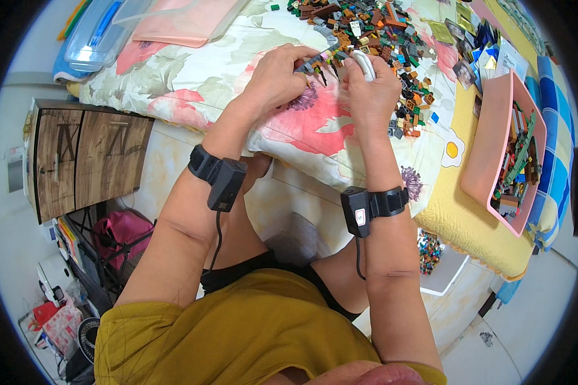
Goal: The person sits on the floor and assembles small plastic building blocks into toy figures. They pick pieces from a pile on a floral sheet, connect them by hand, and occasionally wipe the pieces with a white cloth.
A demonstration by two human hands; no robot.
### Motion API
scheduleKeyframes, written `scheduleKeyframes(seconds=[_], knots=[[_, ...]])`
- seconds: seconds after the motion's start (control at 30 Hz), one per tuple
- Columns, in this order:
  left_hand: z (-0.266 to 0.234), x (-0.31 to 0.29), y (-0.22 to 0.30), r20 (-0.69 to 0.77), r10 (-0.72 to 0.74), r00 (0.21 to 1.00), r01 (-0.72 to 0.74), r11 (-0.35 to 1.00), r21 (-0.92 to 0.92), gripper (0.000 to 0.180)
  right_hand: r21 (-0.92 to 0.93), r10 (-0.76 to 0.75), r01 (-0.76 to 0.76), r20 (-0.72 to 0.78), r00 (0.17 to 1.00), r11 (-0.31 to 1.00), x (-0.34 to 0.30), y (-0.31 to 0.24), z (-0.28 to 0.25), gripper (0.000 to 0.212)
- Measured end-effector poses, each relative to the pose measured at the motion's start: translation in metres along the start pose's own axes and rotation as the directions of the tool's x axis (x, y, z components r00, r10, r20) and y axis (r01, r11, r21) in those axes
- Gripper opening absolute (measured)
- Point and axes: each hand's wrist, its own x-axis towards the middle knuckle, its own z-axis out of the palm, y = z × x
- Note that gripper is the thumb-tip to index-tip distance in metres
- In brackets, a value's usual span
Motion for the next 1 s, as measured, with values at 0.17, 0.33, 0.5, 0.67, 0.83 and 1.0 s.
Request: scheduleKeyframes(seconds=[0.17, 0.33, 0.5, 0.67, 0.83, 1.0], knots=[[0.000, -0.003, 0.005, 0.003, 0.014, 1.000, -0.014, 1.000, 0.022, 0.050, -0.201, -0.178, 0.168, -0.033, 0.983, 0.965, 0.000, 0.003, -0.001, 0.013], [0.001, -0.004, 0.007, 0.006, 0.044, 0.999, -0.044, 0.999, 0.022, 0.049, -0.246, -0.321, 0.302, -0.037, 0.947, 0.921, 0.000, 0.002, 0.000, 0.014], [0.005, -0.002, 0.004, 0.020, 0.105, 0.994, -0.104, 0.993, -0.060, 0.048, -0.234, -0.345, 0.332, -0.016, 0.938, 0.914, -0.002, 0.001, 0.002, 0.011], [0.009, 0.004, 0.002, 0.087, 0.089, 0.992, -0.069, 0.976, -0.205, 0.047, -0.251, -0.360, 0.350, 0.007, 0.933, 0.902, -0.003, 0.001, 0.002, 0.010], [0.022, 0.015, 0.002, 0.044, 0.034, 0.998, -0.020, 0.959, -0.283, 0.043, -0.266, -0.351, 0.344, 0.020, 0.936, 0.901, -0.003, 0.002, 0.000, 0.011], [0.033, 0.022, 0.004, 0.067, 0.002, 0.998, 0.019, 0.952, -0.305, 0.040, -0.293, -0.370, 0.350, -0.013, 0.929, 0.890, 0.000, 0.003, -0.002, 0.010]])
